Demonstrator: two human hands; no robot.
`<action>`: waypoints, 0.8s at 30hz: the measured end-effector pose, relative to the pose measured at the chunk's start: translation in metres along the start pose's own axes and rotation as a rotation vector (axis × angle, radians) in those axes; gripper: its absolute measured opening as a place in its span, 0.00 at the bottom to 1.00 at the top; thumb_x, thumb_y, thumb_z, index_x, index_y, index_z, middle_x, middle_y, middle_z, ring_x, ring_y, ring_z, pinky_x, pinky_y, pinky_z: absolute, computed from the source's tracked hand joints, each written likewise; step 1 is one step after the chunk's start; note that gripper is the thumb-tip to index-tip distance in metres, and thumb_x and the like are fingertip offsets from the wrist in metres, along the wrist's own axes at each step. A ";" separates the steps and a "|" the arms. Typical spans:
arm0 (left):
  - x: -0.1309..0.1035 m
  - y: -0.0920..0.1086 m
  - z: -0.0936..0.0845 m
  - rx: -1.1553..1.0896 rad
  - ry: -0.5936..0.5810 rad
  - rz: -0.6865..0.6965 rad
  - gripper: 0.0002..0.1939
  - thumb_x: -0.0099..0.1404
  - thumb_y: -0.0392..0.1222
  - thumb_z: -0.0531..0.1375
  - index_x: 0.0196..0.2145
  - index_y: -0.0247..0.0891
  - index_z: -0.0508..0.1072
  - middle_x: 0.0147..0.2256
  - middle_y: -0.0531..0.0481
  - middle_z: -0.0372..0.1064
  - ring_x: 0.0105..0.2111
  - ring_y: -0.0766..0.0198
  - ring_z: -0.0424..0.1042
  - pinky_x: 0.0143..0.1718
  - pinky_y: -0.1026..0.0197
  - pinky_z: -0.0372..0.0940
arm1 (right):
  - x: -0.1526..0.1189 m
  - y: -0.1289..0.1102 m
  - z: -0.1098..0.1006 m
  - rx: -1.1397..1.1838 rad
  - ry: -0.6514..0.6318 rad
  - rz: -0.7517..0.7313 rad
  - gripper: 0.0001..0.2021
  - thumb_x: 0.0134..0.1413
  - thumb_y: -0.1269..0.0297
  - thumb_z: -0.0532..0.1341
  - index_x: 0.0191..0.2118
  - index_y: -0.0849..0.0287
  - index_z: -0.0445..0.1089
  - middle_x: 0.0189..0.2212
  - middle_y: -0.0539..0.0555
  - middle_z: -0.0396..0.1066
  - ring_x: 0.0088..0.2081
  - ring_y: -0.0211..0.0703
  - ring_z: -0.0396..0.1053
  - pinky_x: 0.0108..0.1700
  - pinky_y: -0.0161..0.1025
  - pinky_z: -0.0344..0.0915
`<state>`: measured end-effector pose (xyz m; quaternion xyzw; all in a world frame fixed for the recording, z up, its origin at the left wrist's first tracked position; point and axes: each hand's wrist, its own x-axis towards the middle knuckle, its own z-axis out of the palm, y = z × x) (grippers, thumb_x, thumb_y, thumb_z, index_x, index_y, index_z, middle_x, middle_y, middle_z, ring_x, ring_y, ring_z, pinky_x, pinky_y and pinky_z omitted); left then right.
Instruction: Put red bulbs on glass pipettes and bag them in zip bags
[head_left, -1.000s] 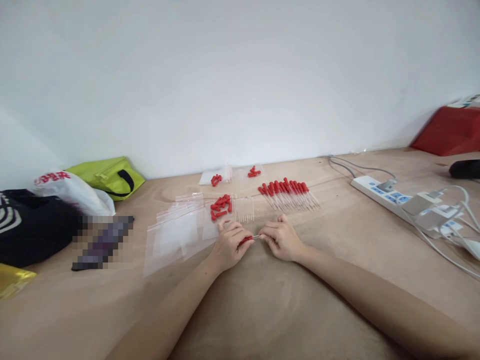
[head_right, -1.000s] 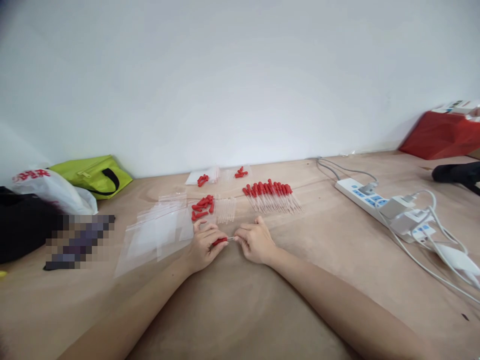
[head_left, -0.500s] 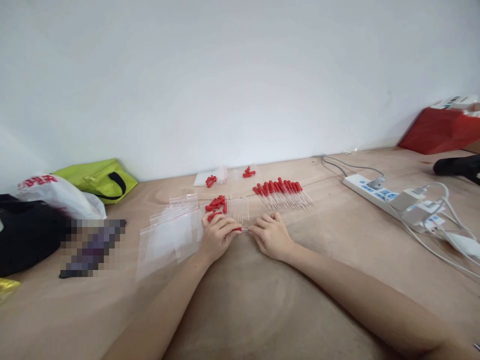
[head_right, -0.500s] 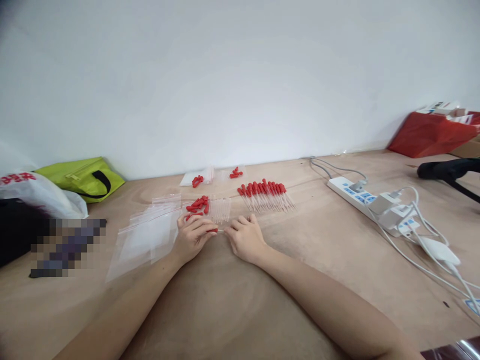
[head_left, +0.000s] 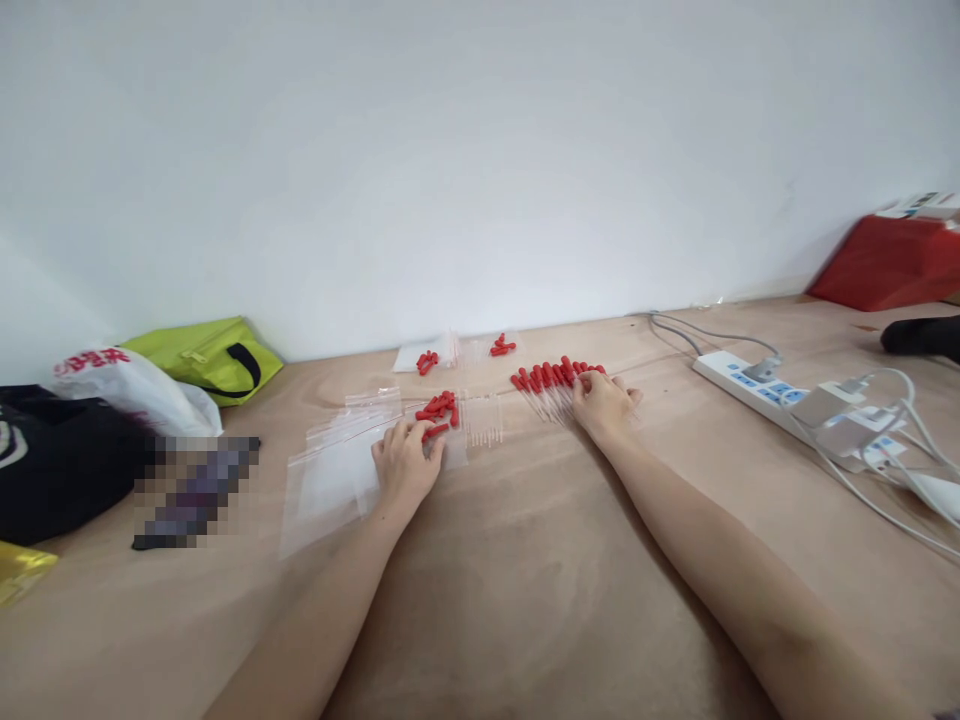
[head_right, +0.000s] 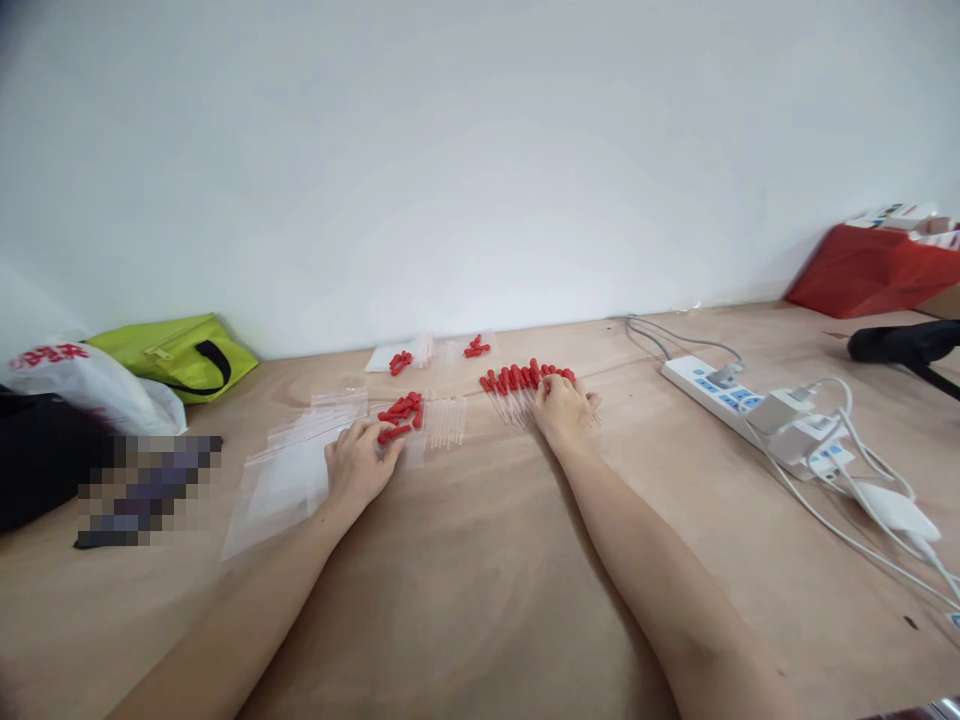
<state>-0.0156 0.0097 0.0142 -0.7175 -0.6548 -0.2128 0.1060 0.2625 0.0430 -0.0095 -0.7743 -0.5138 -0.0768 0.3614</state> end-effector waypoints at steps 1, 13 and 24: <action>0.001 0.000 0.001 0.008 -0.007 0.004 0.10 0.57 0.43 0.57 0.38 0.43 0.70 0.39 0.47 0.67 0.41 0.53 0.64 0.38 0.55 0.54 | 0.001 0.000 0.001 -0.006 0.005 -0.001 0.13 0.52 0.63 0.49 0.34 0.59 0.69 0.32 0.56 0.71 0.37 0.47 0.59 0.39 0.43 0.40; 0.008 -0.005 0.004 -0.030 0.021 0.021 0.05 0.59 0.40 0.56 0.32 0.40 0.70 0.36 0.48 0.68 0.40 0.54 0.65 0.36 0.56 0.55 | -0.010 -0.014 -0.002 -0.069 0.041 -0.148 0.12 0.52 0.61 0.50 0.31 0.58 0.69 0.32 0.56 0.70 0.38 0.47 0.58 0.39 0.43 0.41; -0.014 0.015 0.006 -0.233 0.077 0.343 0.10 0.62 0.37 0.52 0.41 0.38 0.68 0.38 0.46 0.69 0.39 0.56 0.66 0.39 0.55 0.55 | -0.052 -0.089 0.012 -0.008 -0.303 -0.198 0.15 0.50 0.54 0.52 0.29 0.59 0.70 0.32 0.57 0.72 0.38 0.49 0.63 0.43 0.47 0.44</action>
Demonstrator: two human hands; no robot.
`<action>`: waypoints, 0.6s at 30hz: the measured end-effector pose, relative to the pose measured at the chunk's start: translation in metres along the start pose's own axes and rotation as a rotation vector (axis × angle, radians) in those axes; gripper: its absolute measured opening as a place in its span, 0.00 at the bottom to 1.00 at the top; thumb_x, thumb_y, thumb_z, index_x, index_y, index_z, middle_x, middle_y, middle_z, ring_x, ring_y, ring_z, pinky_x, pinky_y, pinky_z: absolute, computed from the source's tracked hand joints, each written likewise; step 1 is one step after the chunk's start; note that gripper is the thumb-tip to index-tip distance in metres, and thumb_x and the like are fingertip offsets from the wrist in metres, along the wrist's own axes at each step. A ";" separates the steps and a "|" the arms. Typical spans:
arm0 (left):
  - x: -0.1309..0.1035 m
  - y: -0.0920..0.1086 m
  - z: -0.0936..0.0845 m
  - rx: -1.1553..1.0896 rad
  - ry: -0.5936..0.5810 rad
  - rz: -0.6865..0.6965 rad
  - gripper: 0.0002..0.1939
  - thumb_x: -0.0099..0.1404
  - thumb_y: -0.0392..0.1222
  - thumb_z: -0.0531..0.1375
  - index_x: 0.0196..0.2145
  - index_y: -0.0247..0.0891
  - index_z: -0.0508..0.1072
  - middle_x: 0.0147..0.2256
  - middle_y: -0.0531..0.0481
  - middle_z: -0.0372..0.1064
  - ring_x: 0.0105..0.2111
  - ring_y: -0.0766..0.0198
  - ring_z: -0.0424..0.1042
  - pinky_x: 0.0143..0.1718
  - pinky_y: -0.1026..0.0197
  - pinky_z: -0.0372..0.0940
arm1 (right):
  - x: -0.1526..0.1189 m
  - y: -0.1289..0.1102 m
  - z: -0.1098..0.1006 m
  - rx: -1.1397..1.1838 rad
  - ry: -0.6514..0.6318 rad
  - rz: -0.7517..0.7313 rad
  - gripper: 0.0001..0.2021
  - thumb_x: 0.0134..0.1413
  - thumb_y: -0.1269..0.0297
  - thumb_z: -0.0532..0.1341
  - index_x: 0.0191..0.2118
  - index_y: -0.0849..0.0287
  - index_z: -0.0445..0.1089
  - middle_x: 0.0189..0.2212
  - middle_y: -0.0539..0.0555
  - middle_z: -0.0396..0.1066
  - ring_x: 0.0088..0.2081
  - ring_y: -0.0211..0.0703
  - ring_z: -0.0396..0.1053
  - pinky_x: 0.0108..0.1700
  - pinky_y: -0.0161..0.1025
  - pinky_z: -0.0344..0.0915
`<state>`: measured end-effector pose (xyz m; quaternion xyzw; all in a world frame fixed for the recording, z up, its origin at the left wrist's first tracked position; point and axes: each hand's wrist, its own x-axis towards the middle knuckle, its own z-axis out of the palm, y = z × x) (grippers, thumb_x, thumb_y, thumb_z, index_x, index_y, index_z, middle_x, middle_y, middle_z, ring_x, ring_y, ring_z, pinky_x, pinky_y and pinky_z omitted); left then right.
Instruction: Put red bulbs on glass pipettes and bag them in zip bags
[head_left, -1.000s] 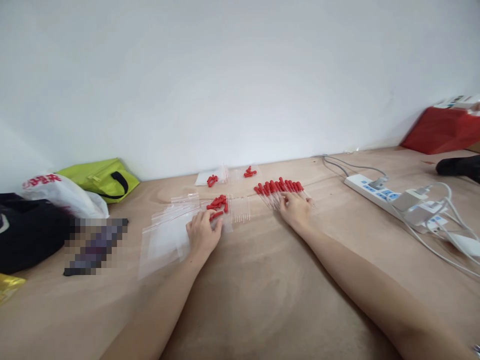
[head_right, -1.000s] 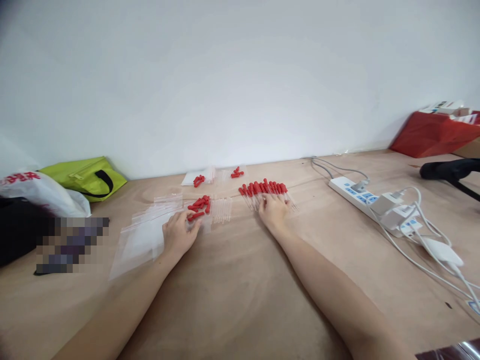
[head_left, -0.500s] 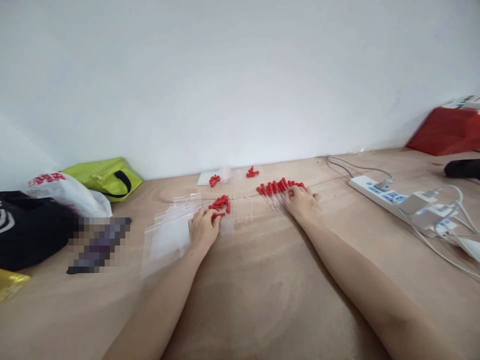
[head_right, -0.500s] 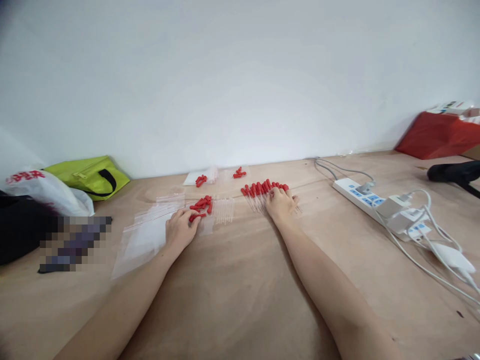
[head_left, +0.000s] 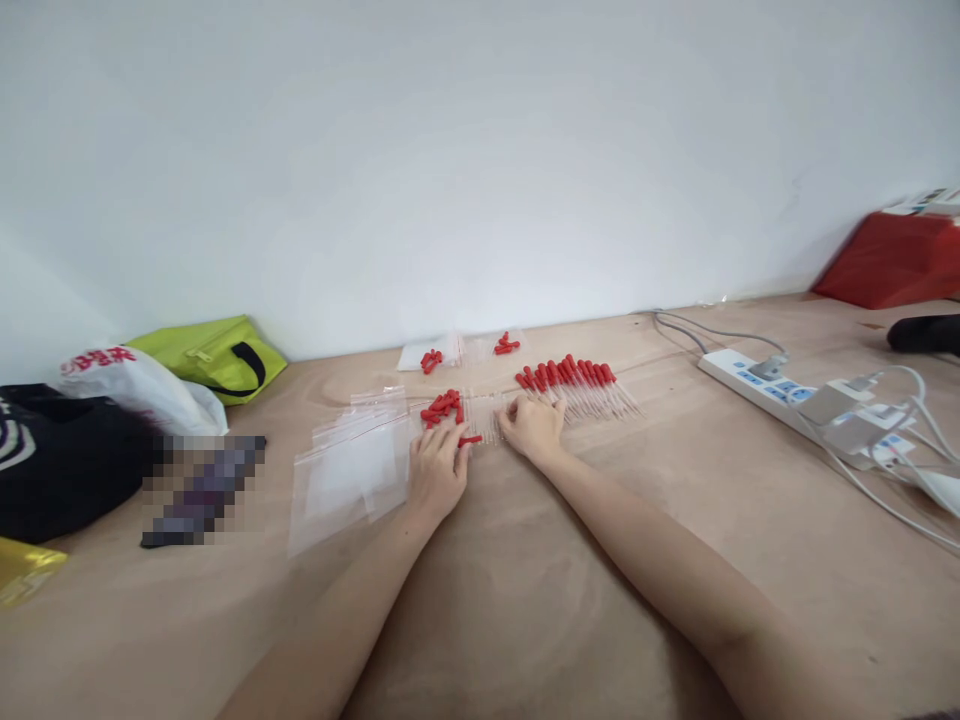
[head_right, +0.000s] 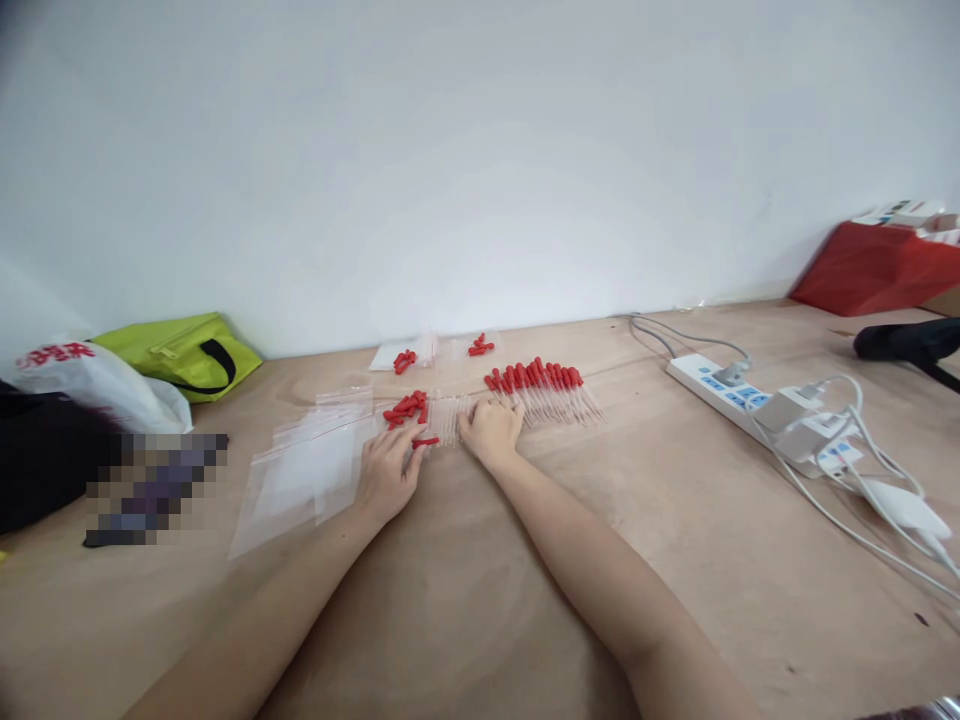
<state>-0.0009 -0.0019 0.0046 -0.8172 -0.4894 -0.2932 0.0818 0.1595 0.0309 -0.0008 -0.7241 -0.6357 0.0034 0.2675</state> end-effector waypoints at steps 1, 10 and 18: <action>-0.001 0.002 0.000 -0.011 -0.018 0.027 0.10 0.62 0.37 0.51 0.41 0.39 0.68 0.37 0.46 0.69 0.39 0.56 0.66 0.39 0.55 0.55 | 0.001 -0.002 0.001 -0.005 -0.012 0.018 0.15 0.50 0.55 0.52 0.30 0.60 0.71 0.32 0.58 0.72 0.39 0.50 0.63 0.43 0.48 0.44; -0.001 0.005 -0.003 -0.098 -0.104 0.077 0.04 0.59 0.39 0.57 0.32 0.41 0.71 0.33 0.50 0.69 0.38 0.58 0.66 0.41 0.53 0.54 | 0.003 0.007 -0.010 -0.090 -0.105 0.057 0.14 0.48 0.60 0.51 0.31 0.62 0.71 0.30 0.59 0.72 0.36 0.49 0.65 0.43 0.49 0.45; -0.003 0.002 -0.003 -0.151 -0.098 0.057 0.02 0.58 0.39 0.59 0.30 0.39 0.68 0.30 0.52 0.71 0.34 0.59 0.67 0.40 0.55 0.55 | -0.005 0.030 -0.024 -0.242 -0.102 -0.054 0.13 0.52 0.67 0.48 0.34 0.67 0.68 0.35 0.66 0.69 0.40 0.53 0.62 0.40 0.48 0.46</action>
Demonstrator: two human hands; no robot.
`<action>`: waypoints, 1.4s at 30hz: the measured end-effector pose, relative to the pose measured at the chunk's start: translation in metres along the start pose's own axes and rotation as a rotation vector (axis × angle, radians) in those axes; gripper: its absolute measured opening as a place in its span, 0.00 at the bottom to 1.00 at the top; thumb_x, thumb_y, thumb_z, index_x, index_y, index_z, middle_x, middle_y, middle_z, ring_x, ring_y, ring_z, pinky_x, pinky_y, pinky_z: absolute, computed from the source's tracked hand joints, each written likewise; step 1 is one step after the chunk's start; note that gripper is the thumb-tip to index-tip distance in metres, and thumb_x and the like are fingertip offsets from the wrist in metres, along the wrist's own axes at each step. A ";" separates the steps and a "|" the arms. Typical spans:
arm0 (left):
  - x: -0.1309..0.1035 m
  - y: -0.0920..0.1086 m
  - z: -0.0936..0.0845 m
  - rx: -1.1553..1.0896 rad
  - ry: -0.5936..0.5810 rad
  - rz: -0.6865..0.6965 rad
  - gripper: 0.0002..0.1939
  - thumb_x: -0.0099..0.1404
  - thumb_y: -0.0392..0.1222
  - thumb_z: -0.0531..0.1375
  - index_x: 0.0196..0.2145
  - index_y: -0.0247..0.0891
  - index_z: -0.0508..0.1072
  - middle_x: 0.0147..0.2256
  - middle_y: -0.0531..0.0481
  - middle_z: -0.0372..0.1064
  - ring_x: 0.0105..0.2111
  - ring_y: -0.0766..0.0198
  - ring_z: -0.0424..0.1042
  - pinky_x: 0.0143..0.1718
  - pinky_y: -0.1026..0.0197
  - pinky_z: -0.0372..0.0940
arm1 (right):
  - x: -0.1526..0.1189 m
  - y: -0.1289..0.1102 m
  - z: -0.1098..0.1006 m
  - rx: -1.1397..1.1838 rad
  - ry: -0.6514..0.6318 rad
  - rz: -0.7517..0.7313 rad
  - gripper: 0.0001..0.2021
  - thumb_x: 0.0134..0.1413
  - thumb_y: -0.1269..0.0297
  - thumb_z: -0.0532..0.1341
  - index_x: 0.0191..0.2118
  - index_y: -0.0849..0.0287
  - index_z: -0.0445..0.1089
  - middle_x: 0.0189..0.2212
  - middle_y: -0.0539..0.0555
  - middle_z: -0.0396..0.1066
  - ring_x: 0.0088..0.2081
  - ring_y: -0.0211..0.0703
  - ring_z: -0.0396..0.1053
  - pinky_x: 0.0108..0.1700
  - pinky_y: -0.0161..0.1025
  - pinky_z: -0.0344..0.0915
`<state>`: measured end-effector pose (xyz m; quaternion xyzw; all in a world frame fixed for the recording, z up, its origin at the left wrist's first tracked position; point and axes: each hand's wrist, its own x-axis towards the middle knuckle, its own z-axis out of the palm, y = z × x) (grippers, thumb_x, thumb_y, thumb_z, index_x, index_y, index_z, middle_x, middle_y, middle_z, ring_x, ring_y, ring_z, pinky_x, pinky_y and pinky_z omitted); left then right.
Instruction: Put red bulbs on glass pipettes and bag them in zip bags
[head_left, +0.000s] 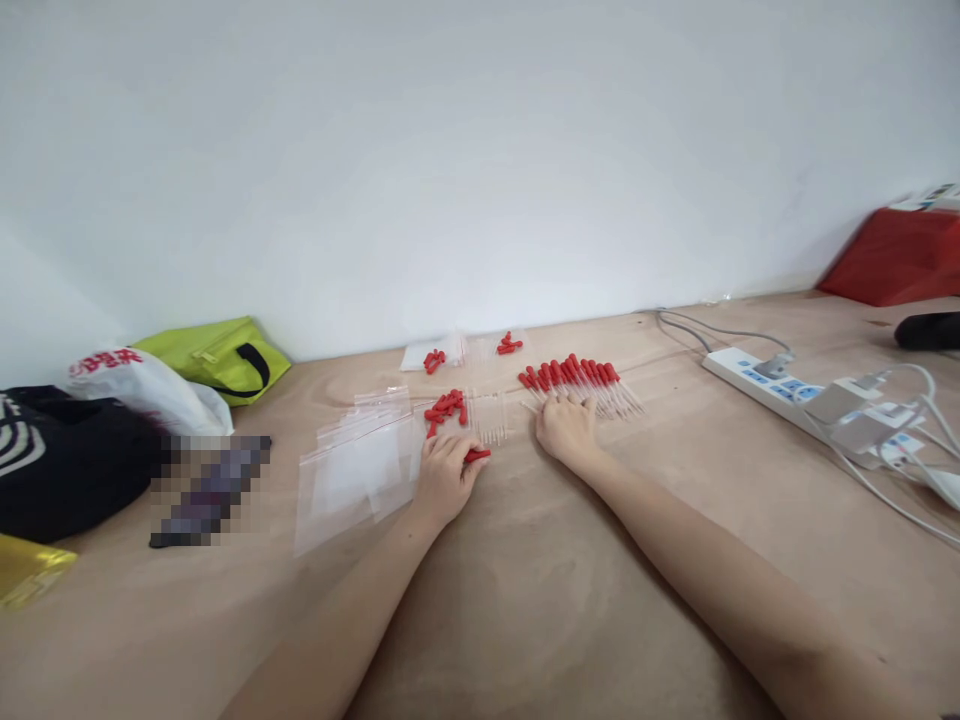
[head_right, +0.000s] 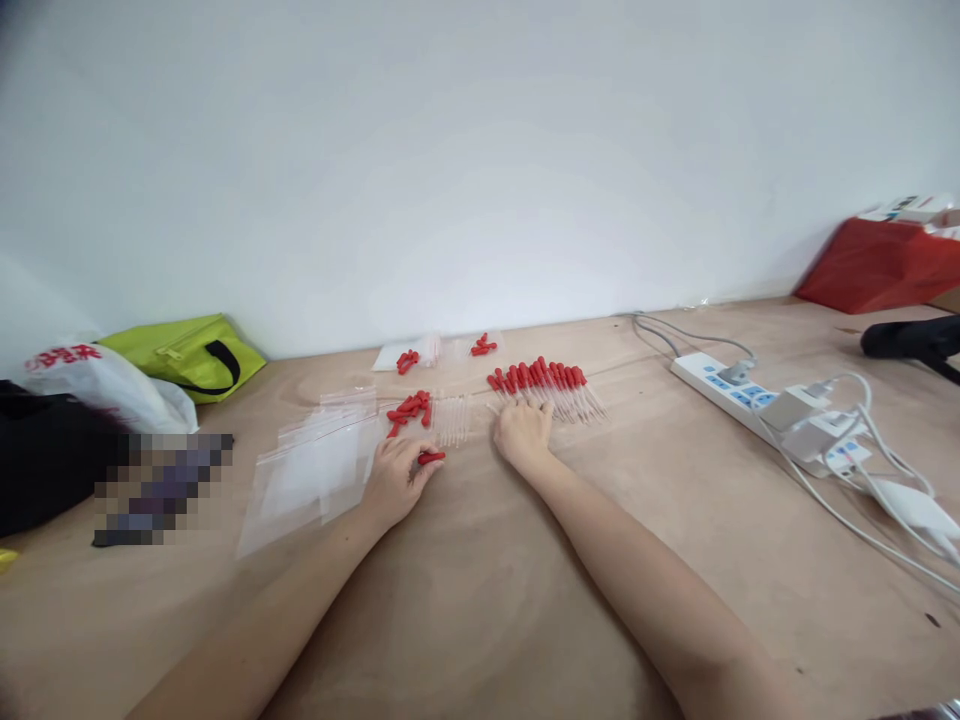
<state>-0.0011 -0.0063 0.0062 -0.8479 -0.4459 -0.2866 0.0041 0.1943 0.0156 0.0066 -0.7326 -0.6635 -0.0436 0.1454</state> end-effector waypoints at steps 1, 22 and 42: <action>0.000 -0.001 0.000 -0.005 0.003 0.000 0.02 0.57 0.39 0.59 0.30 0.39 0.68 0.30 0.52 0.71 0.34 0.59 0.67 0.40 0.55 0.55 | -0.004 0.004 0.000 -0.007 0.007 -0.026 0.13 0.53 0.67 0.48 0.34 0.67 0.68 0.36 0.66 0.68 0.40 0.54 0.61 0.39 0.47 0.46; 0.001 0.007 0.002 -0.080 0.010 0.190 0.10 0.64 0.40 0.51 0.36 0.41 0.72 0.32 0.52 0.74 0.37 0.63 0.71 0.56 0.45 0.40 | -0.042 0.018 -0.002 0.477 0.006 -0.506 0.06 0.56 0.67 0.48 0.31 0.59 0.60 0.29 0.51 0.70 0.31 0.38 0.64 0.43 0.40 0.44; -0.003 0.013 -0.002 -0.092 -0.093 0.249 0.11 0.64 0.40 0.50 0.30 0.40 0.71 0.26 0.52 0.72 0.32 0.63 0.69 0.55 0.45 0.37 | -0.041 0.021 -0.006 0.442 -0.007 -0.591 0.11 0.57 0.65 0.50 0.32 0.56 0.69 0.31 0.51 0.71 0.32 0.35 0.64 0.41 0.39 0.41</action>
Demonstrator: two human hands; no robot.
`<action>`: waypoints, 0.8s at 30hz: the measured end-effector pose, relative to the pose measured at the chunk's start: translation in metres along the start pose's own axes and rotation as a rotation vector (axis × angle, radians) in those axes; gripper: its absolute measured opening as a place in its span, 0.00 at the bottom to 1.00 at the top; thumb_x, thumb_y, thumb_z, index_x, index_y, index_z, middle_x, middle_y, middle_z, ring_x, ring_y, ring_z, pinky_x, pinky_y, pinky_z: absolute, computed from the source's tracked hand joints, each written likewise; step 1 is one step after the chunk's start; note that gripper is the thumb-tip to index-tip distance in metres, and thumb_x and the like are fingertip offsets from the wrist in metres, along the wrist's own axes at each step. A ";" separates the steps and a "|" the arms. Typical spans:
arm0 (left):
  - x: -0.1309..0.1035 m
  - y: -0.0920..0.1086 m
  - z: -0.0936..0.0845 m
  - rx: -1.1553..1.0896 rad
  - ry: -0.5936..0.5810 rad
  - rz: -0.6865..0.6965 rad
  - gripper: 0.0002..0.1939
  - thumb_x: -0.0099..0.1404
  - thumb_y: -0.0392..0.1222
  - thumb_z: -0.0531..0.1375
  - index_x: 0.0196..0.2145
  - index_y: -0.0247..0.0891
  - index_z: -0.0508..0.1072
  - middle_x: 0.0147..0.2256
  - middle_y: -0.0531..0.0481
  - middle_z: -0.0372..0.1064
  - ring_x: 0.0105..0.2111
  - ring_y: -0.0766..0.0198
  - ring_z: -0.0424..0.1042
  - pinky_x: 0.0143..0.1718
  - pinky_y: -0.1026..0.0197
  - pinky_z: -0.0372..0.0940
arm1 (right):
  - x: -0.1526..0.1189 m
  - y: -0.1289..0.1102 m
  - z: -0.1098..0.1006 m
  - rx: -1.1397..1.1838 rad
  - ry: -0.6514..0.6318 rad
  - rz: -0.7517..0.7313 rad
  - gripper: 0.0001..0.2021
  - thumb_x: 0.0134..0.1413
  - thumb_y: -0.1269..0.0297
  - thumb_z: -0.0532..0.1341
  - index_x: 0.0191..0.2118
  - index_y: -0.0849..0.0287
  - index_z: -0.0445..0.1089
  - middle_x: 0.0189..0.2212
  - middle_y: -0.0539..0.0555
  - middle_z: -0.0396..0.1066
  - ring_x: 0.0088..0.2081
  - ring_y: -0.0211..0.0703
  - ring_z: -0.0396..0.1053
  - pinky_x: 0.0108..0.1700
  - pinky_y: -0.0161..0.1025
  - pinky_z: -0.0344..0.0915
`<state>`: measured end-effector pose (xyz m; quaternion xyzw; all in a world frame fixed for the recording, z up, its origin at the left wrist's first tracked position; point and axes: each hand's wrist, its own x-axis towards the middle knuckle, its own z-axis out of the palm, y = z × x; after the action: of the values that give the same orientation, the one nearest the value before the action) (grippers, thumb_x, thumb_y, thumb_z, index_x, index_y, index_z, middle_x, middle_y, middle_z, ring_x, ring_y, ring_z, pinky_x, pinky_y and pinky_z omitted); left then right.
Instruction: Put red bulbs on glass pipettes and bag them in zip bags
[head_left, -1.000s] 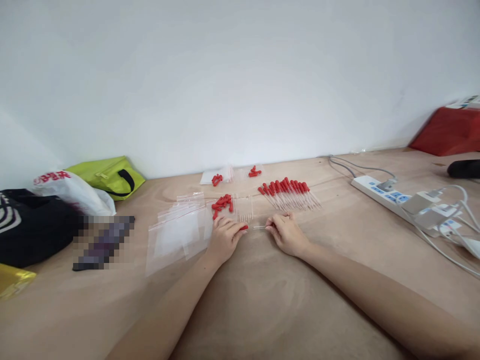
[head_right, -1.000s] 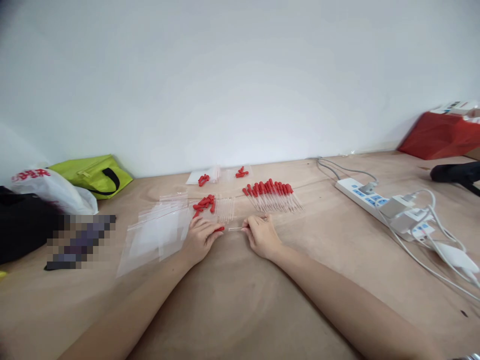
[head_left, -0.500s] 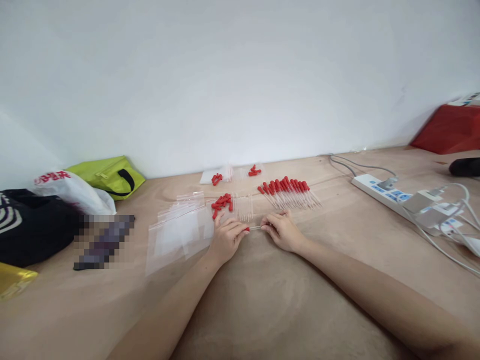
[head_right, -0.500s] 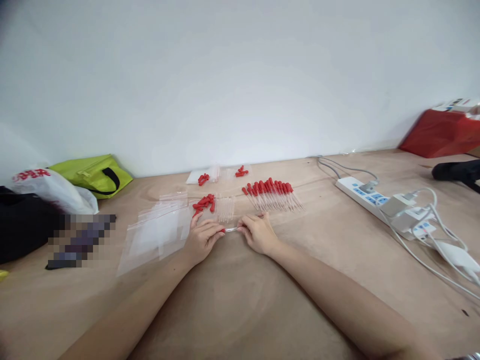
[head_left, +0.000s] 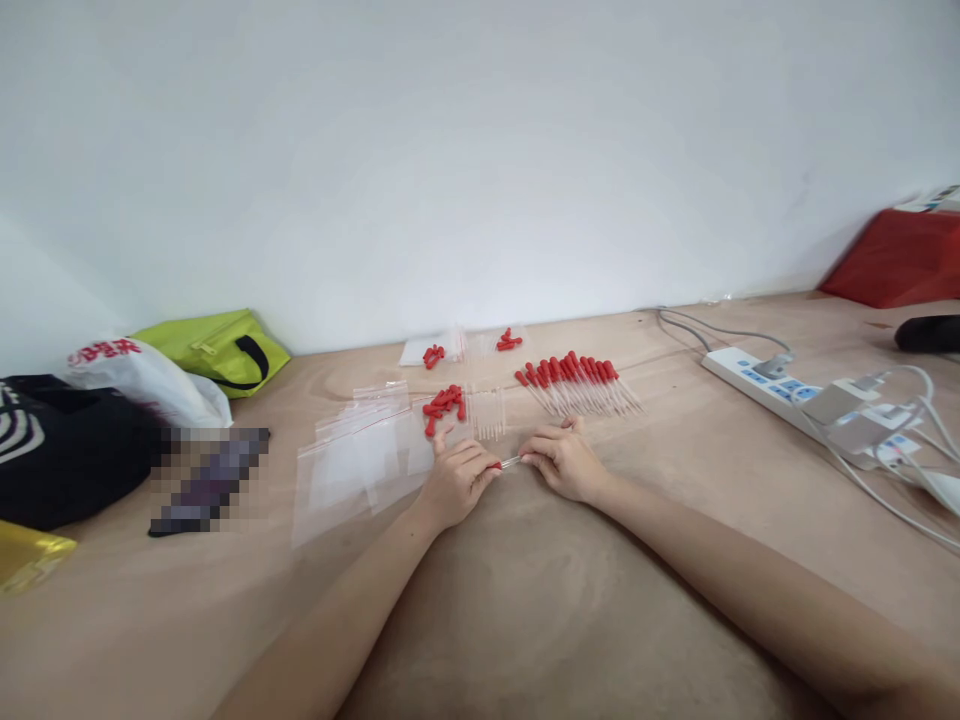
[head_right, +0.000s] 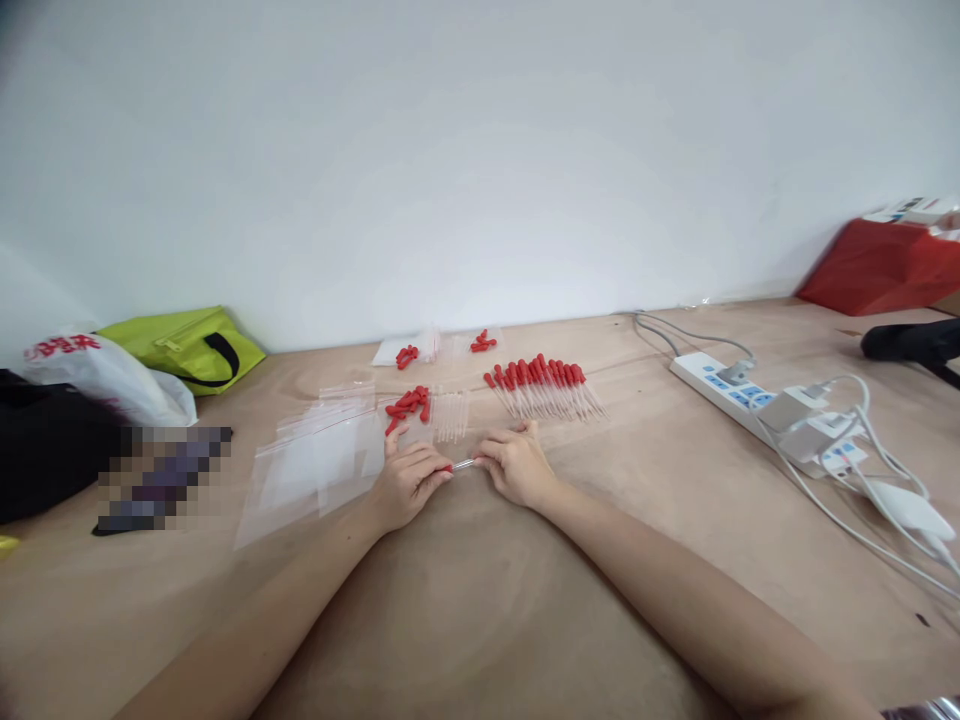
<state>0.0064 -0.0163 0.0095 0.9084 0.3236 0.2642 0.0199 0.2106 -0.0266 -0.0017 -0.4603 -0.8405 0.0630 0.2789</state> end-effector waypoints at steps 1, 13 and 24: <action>0.000 0.000 0.000 -0.009 -0.004 0.007 0.11 0.64 0.40 0.50 0.30 0.40 0.71 0.26 0.52 0.72 0.32 0.63 0.69 0.55 0.45 0.38 | 0.000 0.000 0.000 -0.009 0.006 -0.011 0.11 0.57 0.65 0.50 0.32 0.56 0.70 0.31 0.51 0.71 0.33 0.36 0.64 0.41 0.39 0.41; 0.000 -0.001 0.000 -0.008 0.020 -0.006 0.13 0.64 0.43 0.49 0.28 0.39 0.70 0.24 0.52 0.71 0.29 0.64 0.69 0.54 0.47 0.42 | -0.002 -0.005 0.002 -0.118 0.094 -0.099 0.12 0.56 0.66 0.49 0.31 0.57 0.70 0.27 0.52 0.69 0.29 0.37 0.61 0.37 0.40 0.41; -0.002 -0.002 0.003 -0.002 0.009 0.058 0.10 0.64 0.41 0.49 0.29 0.39 0.68 0.26 0.51 0.70 0.32 0.63 0.68 0.52 0.48 0.43 | 0.000 -0.015 0.006 -0.012 0.001 -0.035 0.12 0.55 0.68 0.49 0.29 0.59 0.68 0.26 0.50 0.69 0.27 0.35 0.59 0.36 0.38 0.41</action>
<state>0.0058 -0.0154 0.0059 0.9162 0.2970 0.2689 0.0118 0.1971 -0.0343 -0.0014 -0.4470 -0.8487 0.0530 0.2776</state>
